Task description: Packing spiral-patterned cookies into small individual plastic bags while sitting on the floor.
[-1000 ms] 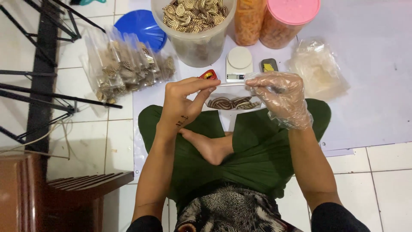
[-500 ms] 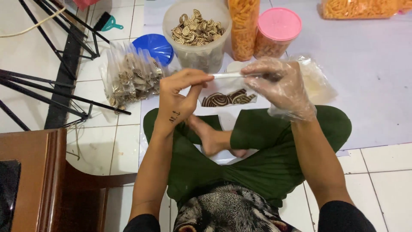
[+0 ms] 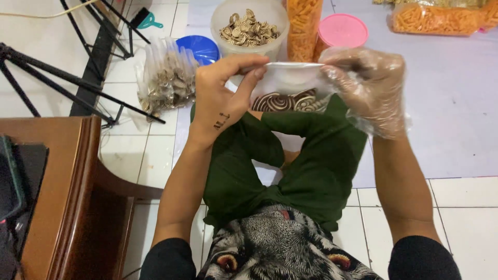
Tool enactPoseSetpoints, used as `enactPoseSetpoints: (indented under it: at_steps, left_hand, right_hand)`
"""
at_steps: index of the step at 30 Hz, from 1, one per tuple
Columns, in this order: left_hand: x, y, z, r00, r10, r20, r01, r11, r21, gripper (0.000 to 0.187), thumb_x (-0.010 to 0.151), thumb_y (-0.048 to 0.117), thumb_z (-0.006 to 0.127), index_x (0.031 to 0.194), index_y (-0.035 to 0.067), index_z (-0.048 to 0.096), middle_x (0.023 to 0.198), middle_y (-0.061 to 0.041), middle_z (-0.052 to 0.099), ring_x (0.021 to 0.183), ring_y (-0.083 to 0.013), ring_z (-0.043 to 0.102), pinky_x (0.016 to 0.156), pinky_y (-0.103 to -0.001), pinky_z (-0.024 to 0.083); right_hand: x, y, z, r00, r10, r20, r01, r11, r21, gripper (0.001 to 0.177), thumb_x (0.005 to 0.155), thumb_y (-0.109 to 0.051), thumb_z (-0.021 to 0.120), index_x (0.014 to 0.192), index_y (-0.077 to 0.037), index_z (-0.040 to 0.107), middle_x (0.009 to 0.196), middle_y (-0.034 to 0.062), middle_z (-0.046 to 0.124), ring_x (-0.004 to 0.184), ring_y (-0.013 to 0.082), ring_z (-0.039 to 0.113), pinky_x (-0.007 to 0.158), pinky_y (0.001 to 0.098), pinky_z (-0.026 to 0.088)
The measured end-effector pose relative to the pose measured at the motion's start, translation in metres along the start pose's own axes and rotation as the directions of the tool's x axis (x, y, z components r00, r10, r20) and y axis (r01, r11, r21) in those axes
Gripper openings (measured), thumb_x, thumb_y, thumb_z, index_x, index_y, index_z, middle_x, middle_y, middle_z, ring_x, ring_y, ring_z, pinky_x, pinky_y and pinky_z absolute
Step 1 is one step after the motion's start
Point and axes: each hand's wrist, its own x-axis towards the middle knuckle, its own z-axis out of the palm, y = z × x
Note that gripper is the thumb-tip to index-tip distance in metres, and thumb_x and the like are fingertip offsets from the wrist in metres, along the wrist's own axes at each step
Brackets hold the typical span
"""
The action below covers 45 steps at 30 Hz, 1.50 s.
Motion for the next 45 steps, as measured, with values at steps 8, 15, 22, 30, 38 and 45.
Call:
enactPoseSetpoints:
  at_steps: [8, 15, 22, 30, 38, 45]
  left_hand:
    - [-0.013, 0.022, 0.013, 0.995, -0.093, -0.047, 0.077, 0.960, -0.268, 0.025, 0.098, -0.016, 0.061, 0.114, 0.001, 0.070, 0.098, -0.009, 0.069, 0.085, -0.0167, 0.067, 0.080, -0.025, 0.058]
    - [-0.025, 0.006, 0.029, 0.950, -0.310, -0.029, 0.279, 0.891, -0.357, 0.026, 0.097, -0.013, 0.056, 0.116, -0.003, 0.070, 0.107, -0.008, 0.070, 0.095, -0.0173, 0.072, 0.088, -0.024, 0.059]
    - [-0.021, -0.034, 0.051, 0.958, -0.285, -0.020, 0.279, 0.948, -0.153, 0.023, 0.091, -0.005, 0.074, 0.114, -0.003, 0.072, 0.098, -0.009, 0.075, 0.078, -0.0108, 0.063, 0.072, -0.021, 0.053]
    - [-0.001, -0.105, 0.066, 0.990, -0.141, 0.020, 0.142, 0.989, -0.028, 0.010, 0.094, 0.000, 0.073, 0.102, 0.006, 0.077, 0.073, -0.008, 0.073, 0.062, -0.0135, 0.062, 0.064, -0.027, 0.055]
    - [0.001, -0.172, 0.066, 0.947, -0.313, 0.075, 0.322, 0.913, -0.252, 0.018, 0.096, -0.005, 0.066, 0.106, 0.004, 0.079, 0.088, -0.011, 0.076, 0.082, -0.0117, 0.070, 0.075, -0.031, 0.061]
    - [0.001, -0.212, 0.062, 0.893, -0.435, 0.112, 0.447, 0.833, -0.326, 0.020, 0.093, -0.007, 0.068, 0.110, -0.002, 0.077, 0.095, -0.014, 0.076, 0.090, -0.0189, 0.074, 0.082, -0.035, 0.063]
  right_hand:
    - [-0.006, 0.002, -0.024, 0.994, -0.062, 0.085, 0.043, 0.976, 0.212, 0.022, 0.094, 0.020, 0.071, 0.112, 0.008, 0.068, 0.106, 0.0211, 0.070, 0.085, 0.0219, 0.064, 0.080, 0.0304, 0.056]
    - [-0.017, 0.015, -0.019, 0.988, 0.085, 0.125, -0.121, 0.941, 0.316, 0.031, 0.084, 0.017, 0.052, 0.108, 0.006, 0.068, 0.106, 0.0221, 0.069, 0.083, 0.0208, 0.063, 0.077, 0.0259, 0.054]
    - [-0.037, 0.052, -0.013, 0.984, 0.174, 0.033, -0.177, 0.976, 0.128, 0.032, 0.091, 0.014, 0.079, 0.119, 0.001, 0.070, 0.110, 0.0135, 0.070, 0.078, 0.0113, 0.051, 0.068, 0.0232, 0.041]
    - [-0.030, 0.127, -0.004, 0.980, 0.197, -0.036, -0.183, 0.953, 0.243, 0.006, 0.093, 0.012, 0.078, 0.097, 0.010, 0.074, 0.090, 0.0264, 0.070, 0.081, 0.0282, 0.070, 0.075, 0.0384, 0.058]
    - [-0.027, 0.190, 0.025, 0.955, 0.295, 0.044, -0.285, 0.863, 0.417, 0.006, 0.089, 0.006, 0.073, 0.095, 0.005, 0.077, 0.094, 0.0251, 0.074, 0.083, 0.0295, 0.075, 0.073, 0.0377, 0.060]
    - [-0.002, 0.202, 0.042, 0.952, 0.290, 0.096, -0.305, 0.902, 0.304, 0.012, 0.085, 0.008, 0.075, 0.096, 0.004, 0.077, 0.096, 0.0257, 0.075, 0.091, 0.0365, 0.075, 0.082, 0.0457, 0.060]
